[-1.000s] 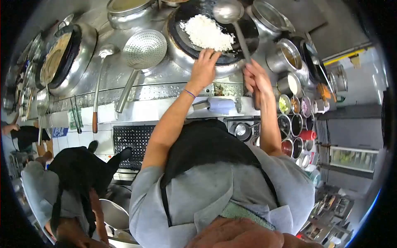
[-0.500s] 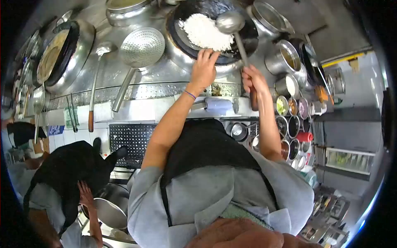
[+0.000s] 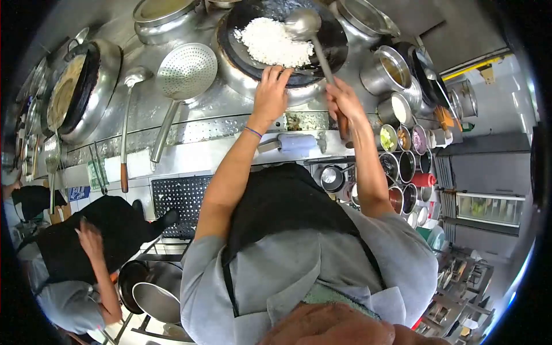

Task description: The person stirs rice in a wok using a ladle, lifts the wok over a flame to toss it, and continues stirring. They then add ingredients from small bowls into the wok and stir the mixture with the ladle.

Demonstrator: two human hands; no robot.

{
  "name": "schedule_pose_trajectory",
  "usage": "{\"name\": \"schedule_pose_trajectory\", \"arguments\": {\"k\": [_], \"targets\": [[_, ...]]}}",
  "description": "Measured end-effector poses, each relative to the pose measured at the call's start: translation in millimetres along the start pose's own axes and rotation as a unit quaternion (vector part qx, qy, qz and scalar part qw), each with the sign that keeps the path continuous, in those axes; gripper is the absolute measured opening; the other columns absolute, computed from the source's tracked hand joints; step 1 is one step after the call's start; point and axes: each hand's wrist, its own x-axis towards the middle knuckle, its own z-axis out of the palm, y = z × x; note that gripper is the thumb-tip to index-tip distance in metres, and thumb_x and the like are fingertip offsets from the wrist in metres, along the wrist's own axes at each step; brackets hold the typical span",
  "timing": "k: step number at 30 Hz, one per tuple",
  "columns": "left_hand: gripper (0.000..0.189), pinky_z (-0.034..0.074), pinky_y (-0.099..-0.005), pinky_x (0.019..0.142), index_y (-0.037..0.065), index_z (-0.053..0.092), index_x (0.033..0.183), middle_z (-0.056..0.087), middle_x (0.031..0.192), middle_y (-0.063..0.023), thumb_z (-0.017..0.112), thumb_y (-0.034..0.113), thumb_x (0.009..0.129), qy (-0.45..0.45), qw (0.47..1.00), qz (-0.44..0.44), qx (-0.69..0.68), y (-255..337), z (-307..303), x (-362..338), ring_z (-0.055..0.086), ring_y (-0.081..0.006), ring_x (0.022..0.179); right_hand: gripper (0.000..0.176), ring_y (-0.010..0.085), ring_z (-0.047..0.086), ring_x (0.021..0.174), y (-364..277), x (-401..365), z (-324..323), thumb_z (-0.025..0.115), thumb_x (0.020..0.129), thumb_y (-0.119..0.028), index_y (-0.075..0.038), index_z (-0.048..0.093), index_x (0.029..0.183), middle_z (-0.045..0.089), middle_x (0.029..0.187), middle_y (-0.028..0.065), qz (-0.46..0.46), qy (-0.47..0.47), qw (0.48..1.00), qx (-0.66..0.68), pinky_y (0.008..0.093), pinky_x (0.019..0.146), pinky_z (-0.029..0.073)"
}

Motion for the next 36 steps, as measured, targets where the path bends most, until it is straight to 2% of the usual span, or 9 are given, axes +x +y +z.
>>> {"name": "schedule_pose_trajectory", "arguments": {"k": [6,11,14,17,21,25,28,33,36], "targets": [[0.065,0.042,-0.0506,0.108,0.008,0.055,0.136,0.051,0.132,-0.0195,0.068,-0.005,0.073,-0.001,1.0,-0.009,-0.008,0.1,6.5,-1.3,0.045,-0.0448,0.128,0.028,0.0074,0.043,0.046,16.9,-17.2,-31.5,0.055,0.104,-0.016,-0.008,0.055,0.131,0.048,0.074,-0.0027,0.078,-0.025,0.995,0.049,0.0277,0.037,0.039],[0.064,0.044,-0.0485,0.107,0.006,0.055,0.135,0.051,0.131,-0.0203,0.068,-0.005,0.073,-0.017,1.0,0.005,0.008,-3.4,6.9,-1.1,0.046,-0.0429,0.128,0.052,0.0077,0.043,0.046,23.8,5.9,-6.6,0.056,0.103,-0.016,-0.007,0.043,0.152,0.05,0.075,-0.0029,-0.103,0.086,0.969,-0.207,0.0271,0.038,0.039],[0.061,0.046,-0.0485,0.105,0.006,0.057,0.133,0.052,0.129,-0.0191,0.066,-0.006,0.074,-0.006,1.0,0.005,-0.014,-4.4,0.7,2.6,0.047,-0.0416,0.126,0.057,0.0089,0.045,0.047,13.2,-40.1,-20.2,0.056,0.103,-0.017,-0.007,0.038,0.156,0.051,0.075,-0.0021,-0.062,0.091,0.981,-0.158,0.0278,0.04,0.041],[0.058,0.049,-0.0489,0.101,0.005,0.059,0.13,0.053,0.127,-0.0179,0.063,-0.007,0.073,0.017,1.0,-0.001,-0.012,3.5,1.9,1.7,0.049,-0.041,0.124,0.041,0.0101,0.05,0.051,20.9,-44.7,-32.9,0.057,0.103,-0.017,-0.001,0.052,0.141,0.051,0.07,-0.0009,0.028,0.035,0.996,-0.079,0.0286,0.042,0.042],[0.06,0.048,-0.0495,0.102,0.006,0.059,0.131,0.053,0.13,-0.0177,0.063,-0.006,0.073,0.015,1.0,0.002,0.017,0.2,7.5,0.1,0.048,-0.0411,0.126,0.041,0.0094,0.046,0.046,31.8,-5.3,-23.5,0.055,0.104,-0.016,-0.007,0.051,0.145,0.048,0.07,-0.0016,-0.058,0.043,0.979,-0.192,0.0298,0.036,0.04],[0.061,0.047,-0.0495,0.103,0.006,0.059,0.132,0.053,0.129,-0.018,0.064,-0.006,0.072,0.005,1.0,0.008,-0.014,-3.3,2.0,1.1,0.048,-0.042,0.125,0.033,0.0086,0.046,0.047,15.3,-49.1,-16.5,0.055,0.104,-0.018,-0.004,0.055,0.134,0.049,0.071,-0.0019,-0.03,0.04,0.997,-0.065,0.0306,0.036,0.038],[0.061,0.048,-0.049,0.102,0.007,0.059,0.131,0.054,0.129,-0.0182,0.064,-0.006,0.071,0.027,0.999,0.014,-0.009,2.2,2.2,1.7,0.049,-0.0411,0.124,0.041,0.0096,0.047,0.047,38.6,6.1,-54.0,0.056,0.104,-0.017,-0.002,0.052,0.142,0.049,0.07,-0.0014,0.091,-0.03,0.995,-0.025,0.0302,0.038,0.04],[0.061,0.05,-0.0483,0.1,0.009,0.059,0.132,0.055,0.13,-0.0154,0.064,-0.004,0.073,0.016,1.0,0.02,0.005,-8.0,4.4,-0.5,0.05,-0.0403,0.125,0.058,0.0085,0.046,0.047,11.4,-25.5,-13.2,0.056,0.102,-0.014,-0.003,0.039,0.156,0.049,0.067,-0.0012,-0.05,0.044,0.975,-0.213,0.0278,0.042,0.041],[0.059,0.05,-0.0482,0.101,0.009,0.059,0.131,0.055,0.13,-0.0151,0.063,-0.004,0.073,0.006,1.0,-0.002,-0.007,-4.7,2.0,-0.3,0.049,-0.0404,0.126,0.055,0.008,0.043,0.044,-2.4,-75.1,-25.1,0.055,0.104,-0.014,-0.007,0.041,0.156,0.05,0.066,-0.0026,0.043,-0.063,0.997,-0.031,0.0272,0.038,0.037]]}}
